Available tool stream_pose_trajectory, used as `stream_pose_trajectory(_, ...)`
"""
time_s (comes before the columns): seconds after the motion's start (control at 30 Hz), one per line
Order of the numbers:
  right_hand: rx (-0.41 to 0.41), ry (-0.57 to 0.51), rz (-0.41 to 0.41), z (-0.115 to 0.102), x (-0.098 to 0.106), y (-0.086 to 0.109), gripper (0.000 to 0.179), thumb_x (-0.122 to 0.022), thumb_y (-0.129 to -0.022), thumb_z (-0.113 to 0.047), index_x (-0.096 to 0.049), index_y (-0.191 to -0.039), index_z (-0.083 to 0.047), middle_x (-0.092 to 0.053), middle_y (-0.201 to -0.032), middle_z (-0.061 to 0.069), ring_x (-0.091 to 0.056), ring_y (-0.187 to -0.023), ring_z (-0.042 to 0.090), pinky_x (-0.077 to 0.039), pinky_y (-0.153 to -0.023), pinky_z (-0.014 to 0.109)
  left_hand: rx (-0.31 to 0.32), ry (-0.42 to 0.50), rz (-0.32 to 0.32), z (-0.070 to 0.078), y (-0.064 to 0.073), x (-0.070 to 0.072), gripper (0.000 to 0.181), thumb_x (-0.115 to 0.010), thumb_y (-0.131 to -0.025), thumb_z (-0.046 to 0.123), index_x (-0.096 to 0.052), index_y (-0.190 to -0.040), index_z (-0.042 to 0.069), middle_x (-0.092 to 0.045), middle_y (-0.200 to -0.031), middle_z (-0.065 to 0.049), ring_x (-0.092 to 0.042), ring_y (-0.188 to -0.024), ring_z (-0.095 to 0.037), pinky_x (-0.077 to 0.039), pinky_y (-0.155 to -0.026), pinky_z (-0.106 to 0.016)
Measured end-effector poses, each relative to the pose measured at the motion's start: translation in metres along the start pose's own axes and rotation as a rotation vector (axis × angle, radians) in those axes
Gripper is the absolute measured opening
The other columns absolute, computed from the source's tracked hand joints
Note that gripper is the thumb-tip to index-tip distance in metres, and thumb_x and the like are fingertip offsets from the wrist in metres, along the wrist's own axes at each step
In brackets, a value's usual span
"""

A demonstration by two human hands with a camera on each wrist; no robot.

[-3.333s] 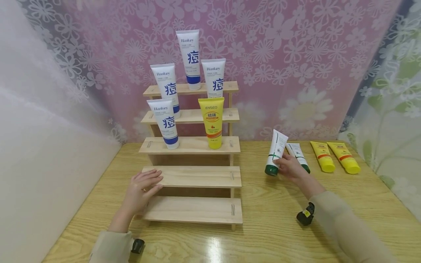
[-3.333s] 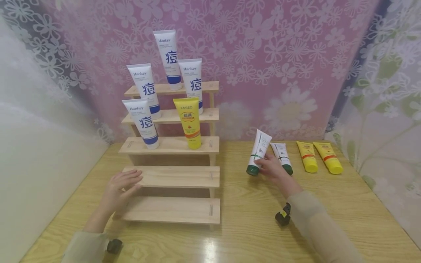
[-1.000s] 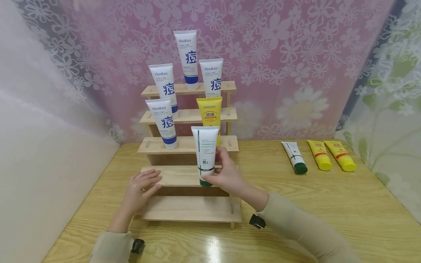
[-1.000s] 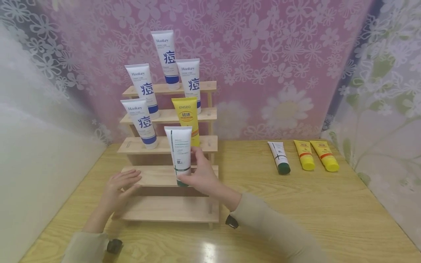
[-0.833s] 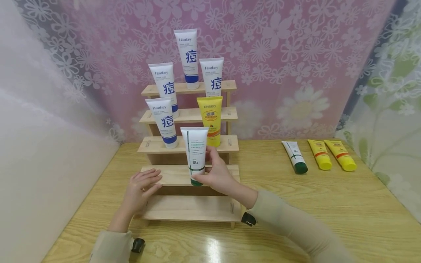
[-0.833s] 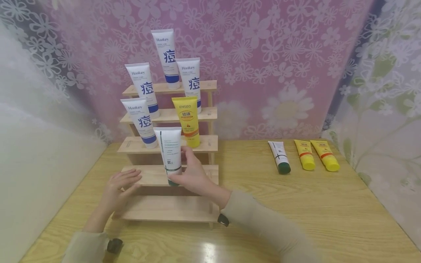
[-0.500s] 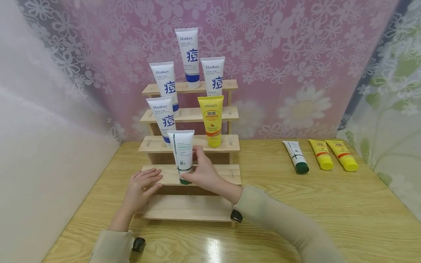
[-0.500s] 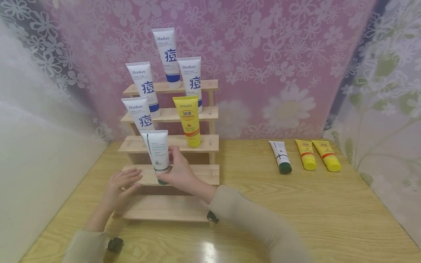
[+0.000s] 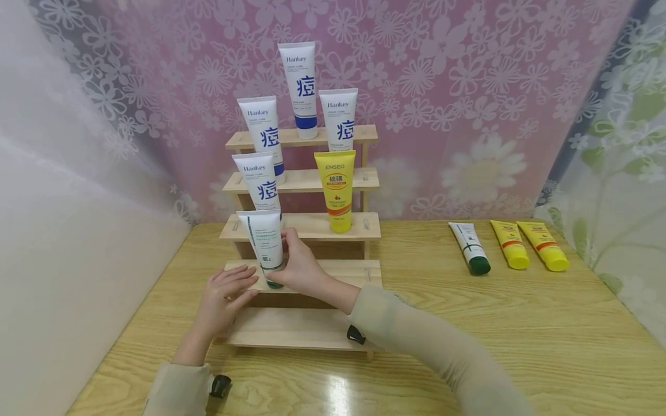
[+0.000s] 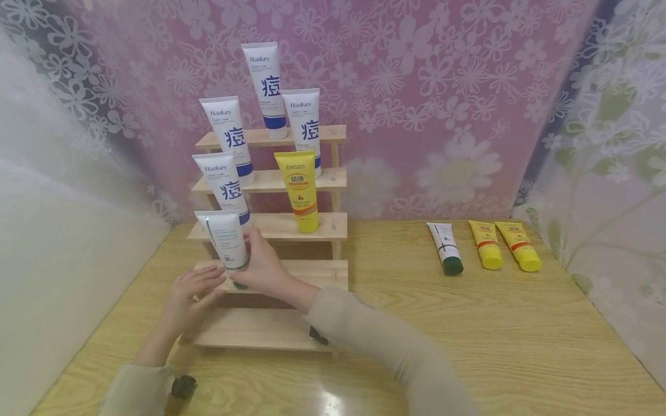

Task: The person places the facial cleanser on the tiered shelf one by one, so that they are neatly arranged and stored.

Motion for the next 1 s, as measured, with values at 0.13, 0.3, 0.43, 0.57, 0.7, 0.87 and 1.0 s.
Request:
stream_pose_trajectory(0.13, 0.023, 0.019, 0.000, -0.001, -0.004, -0.004, 0.067, -0.076, -0.066, -0.001, -0.032, -0.117, -0.008, -0.051, -0.100, 0.006, -0.051, -0.096, 0.014, -0.043, -0.076, 0.023, 0.000, 0.005, 0.003, 0.000, 0.000, 0.000, 0.026, -0.075, -0.066, 0.008, -0.069, -0.092, 0.004, -0.064, -0.104, -0.009, -0.055, -0.102, -0.026, -0.026, -0.091, -0.055)
stream_pose_trajectory(0.3, 0.025, 0.007, -0.028, -0.002, -0.006, -0.008, 0.071, -0.075, -0.067, 0.001, -0.030, -0.120, -0.010, -0.050, -0.106, 0.006, -0.051, -0.097, 0.014, -0.043, -0.078, 0.024, 0.004, 0.014, 0.008, 0.000, 0.000, 0.000, 0.026, -0.075, -0.066, 0.007, -0.069, -0.091, 0.004, -0.064, -0.102, -0.009, -0.055, -0.102, -0.026, -0.026, -0.090, -0.055)
stream_pose_trajectory(0.43, 0.023, -0.014, -0.045, -0.003, -0.008, -0.010, 0.072, -0.075, -0.067, 0.001, -0.029, -0.121, -0.012, -0.049, -0.108, 0.006, -0.050, -0.098, 0.014, -0.043, -0.079, 0.024, 0.003, 0.019, 0.012, 0.000, -0.001, 0.000, 0.027, -0.075, -0.065, 0.006, -0.070, -0.091, 0.003, -0.065, -0.101, -0.010, -0.055, -0.102, -0.026, -0.027, -0.088, -0.056)
stream_pose_trajectory(0.57, 0.015, -0.020, -0.049, -0.002, -0.011, -0.012, 0.073, -0.075, -0.067, 0.000, -0.028, -0.122, -0.012, -0.048, -0.110, 0.006, -0.050, -0.100, 0.014, -0.042, -0.083, 0.025, 0.003, 0.022, 0.013, 0.000, 0.000, 0.000, 0.027, -0.076, -0.064, 0.005, -0.070, -0.091, 0.003, -0.065, -0.099, -0.011, -0.055, -0.101, -0.025, -0.027, -0.086, -0.058)
stream_pose_trajectory(0.7, 0.012, -0.031, -0.056, -0.002, -0.013, -0.013, 0.075, -0.075, -0.068, -0.001, -0.027, -0.124, -0.012, -0.048, -0.113, 0.006, -0.049, -0.103, 0.014, -0.041, -0.085, 0.025, 0.008, 0.024, 0.020, 0.000, 0.000, 0.000, 0.026, -0.076, -0.064, 0.006, -0.070, -0.090, 0.002, -0.065, -0.098, -0.012, -0.055, -0.101, -0.024, -0.027, -0.087, -0.058)
stream_pose_trajectory(0.87, 0.012, -0.029, -0.050, -0.002, -0.014, -0.013, 0.075, -0.075, -0.067, 0.000, -0.028, -0.123, -0.011, -0.048, -0.112, 0.007, -0.049, -0.101, 0.013, -0.042, -0.083, 0.023, -0.002, 0.016, 0.027, 0.000, 0.001, -0.001, 0.026, -0.076, -0.065, 0.008, -0.070, -0.090, 0.003, -0.065, -0.099, -0.012, -0.056, -0.101, -0.024, -0.028, -0.087, -0.058)
stream_pose_trajectory(1.0, 0.018, -0.018, -0.048, -0.002, -0.014, -0.013, 0.075, -0.075, -0.067, 0.000, -0.027, -0.123, -0.011, -0.048, -0.112, 0.007, -0.049, -0.101, 0.014, -0.042, -0.082, 0.023, -0.005, 0.015, 0.030, 0.000, 0.001, -0.001, 0.027, -0.076, -0.064, 0.006, -0.070, -0.090, 0.003, -0.065, -0.099, -0.012, -0.056, -0.101, -0.025, -0.028, -0.087, -0.057)
Point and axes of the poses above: each hand's wrist, its own y-axis away from the middle knuckle, its own x-axis out of the back of the hand, z = x × y, the point moved 1 cm from there along -y, towards the middle knuckle
